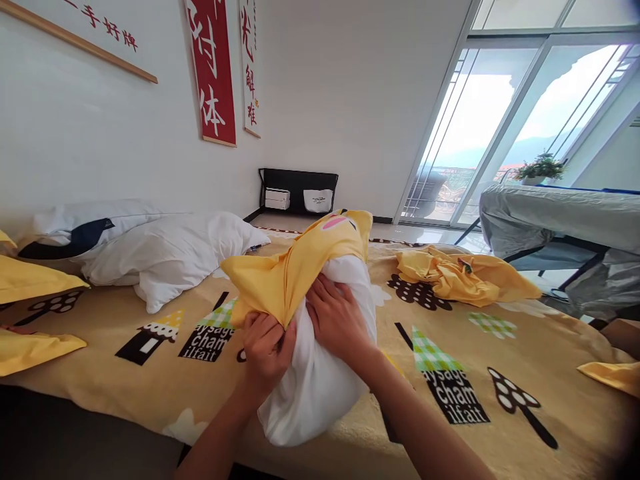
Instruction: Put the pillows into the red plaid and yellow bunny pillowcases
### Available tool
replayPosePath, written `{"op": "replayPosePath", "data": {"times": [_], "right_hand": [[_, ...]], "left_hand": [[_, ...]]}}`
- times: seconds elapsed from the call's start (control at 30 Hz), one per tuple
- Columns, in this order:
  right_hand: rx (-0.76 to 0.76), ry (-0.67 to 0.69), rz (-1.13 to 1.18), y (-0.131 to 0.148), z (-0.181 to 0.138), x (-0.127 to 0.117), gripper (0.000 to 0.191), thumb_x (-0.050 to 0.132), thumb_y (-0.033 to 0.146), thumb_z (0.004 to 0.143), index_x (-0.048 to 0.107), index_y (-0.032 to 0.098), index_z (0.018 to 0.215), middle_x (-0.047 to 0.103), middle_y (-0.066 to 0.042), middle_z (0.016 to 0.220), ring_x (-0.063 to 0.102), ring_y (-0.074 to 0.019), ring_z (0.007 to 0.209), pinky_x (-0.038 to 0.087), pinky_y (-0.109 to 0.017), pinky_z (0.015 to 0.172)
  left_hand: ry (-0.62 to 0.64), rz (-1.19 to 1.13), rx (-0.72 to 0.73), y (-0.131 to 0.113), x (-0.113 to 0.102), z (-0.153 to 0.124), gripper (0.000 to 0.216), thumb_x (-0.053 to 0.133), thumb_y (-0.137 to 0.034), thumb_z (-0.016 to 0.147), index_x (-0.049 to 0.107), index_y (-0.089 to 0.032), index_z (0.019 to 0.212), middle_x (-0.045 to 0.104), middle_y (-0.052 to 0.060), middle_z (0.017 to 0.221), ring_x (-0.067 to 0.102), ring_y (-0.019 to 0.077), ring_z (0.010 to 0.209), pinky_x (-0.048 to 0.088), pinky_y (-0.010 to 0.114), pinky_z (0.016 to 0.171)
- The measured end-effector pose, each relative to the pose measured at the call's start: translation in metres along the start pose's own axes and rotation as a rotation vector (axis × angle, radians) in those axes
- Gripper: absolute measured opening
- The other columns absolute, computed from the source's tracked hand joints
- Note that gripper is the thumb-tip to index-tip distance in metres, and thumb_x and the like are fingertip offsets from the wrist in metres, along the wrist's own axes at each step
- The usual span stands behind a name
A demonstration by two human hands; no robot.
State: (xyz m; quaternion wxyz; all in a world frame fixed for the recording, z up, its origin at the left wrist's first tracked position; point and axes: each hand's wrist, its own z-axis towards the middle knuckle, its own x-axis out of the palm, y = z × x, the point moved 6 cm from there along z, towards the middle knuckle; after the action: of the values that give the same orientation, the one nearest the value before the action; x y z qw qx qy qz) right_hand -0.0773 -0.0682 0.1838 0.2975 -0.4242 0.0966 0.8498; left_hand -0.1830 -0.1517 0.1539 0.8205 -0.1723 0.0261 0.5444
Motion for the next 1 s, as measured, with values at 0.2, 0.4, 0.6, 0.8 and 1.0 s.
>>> {"op": "replayPosePath", "data": {"times": [0.2,0.4,0.6,0.8,1.0], "right_hand": [[-0.169,-0.256,0.177,0.004,-0.011,-0.018,0.041,0.042,0.019,0.092,0.050,0.016,0.133,0.048,-0.010,0.143,0.036,-0.0216,0.137,0.031,-0.041,0.108],[-0.486,-0.163,0.083,0.064,-0.099,-0.008,0.039,0.046,0.037,0.092,0.057,0.024,0.127,0.054,-0.003,0.138,0.038,-0.0232,0.135,0.026,-0.039,0.109],[-0.421,-0.095,0.198,0.028,-0.071,0.010,0.049,0.045,0.008,0.079,0.056,0.019,0.126,0.061,-0.007,0.131,0.050,-0.0198,0.125,0.030,-0.038,0.105],[-0.222,-0.097,0.757,-0.019,-0.013,0.010,0.047,0.045,0.005,0.071,0.067,0.023,0.108,0.071,-0.005,0.109,0.062,-0.0195,0.108,0.044,-0.037,0.096],[-0.037,0.097,1.003,-0.013,0.046,0.030,0.038,0.048,0.007,0.070,0.072,0.020,0.097,0.073,-0.004,0.099,0.065,-0.0189,0.095,0.049,-0.032,0.086]], "left_hand": [[0.214,0.127,-0.151,0.034,0.007,-0.009,0.022,0.057,-0.022,0.082,0.042,-0.021,0.067,0.047,0.001,0.072,0.045,0.0189,0.074,0.035,0.033,0.071],[0.193,-0.071,-0.413,0.055,0.005,-0.014,0.027,0.052,-0.026,0.088,0.039,-0.021,0.065,0.041,-0.002,0.069,0.041,0.0148,0.065,0.033,0.027,0.061],[0.231,-0.405,-0.515,0.065,0.005,-0.008,0.020,0.050,-0.032,0.088,0.047,-0.020,0.073,0.045,-0.001,0.075,0.045,0.0151,0.072,0.039,0.026,0.068],[0.182,-0.541,-0.738,0.092,0.011,-0.038,0.020,0.064,-0.032,0.074,0.056,-0.019,0.086,0.054,0.000,0.080,0.052,0.0157,0.075,0.045,0.026,0.069],[-0.210,-0.663,-1.126,0.104,0.024,-0.082,0.037,0.069,-0.042,0.069,0.047,-0.021,0.089,0.054,-0.005,0.074,0.053,0.0108,0.059,0.044,0.022,0.053]]}}
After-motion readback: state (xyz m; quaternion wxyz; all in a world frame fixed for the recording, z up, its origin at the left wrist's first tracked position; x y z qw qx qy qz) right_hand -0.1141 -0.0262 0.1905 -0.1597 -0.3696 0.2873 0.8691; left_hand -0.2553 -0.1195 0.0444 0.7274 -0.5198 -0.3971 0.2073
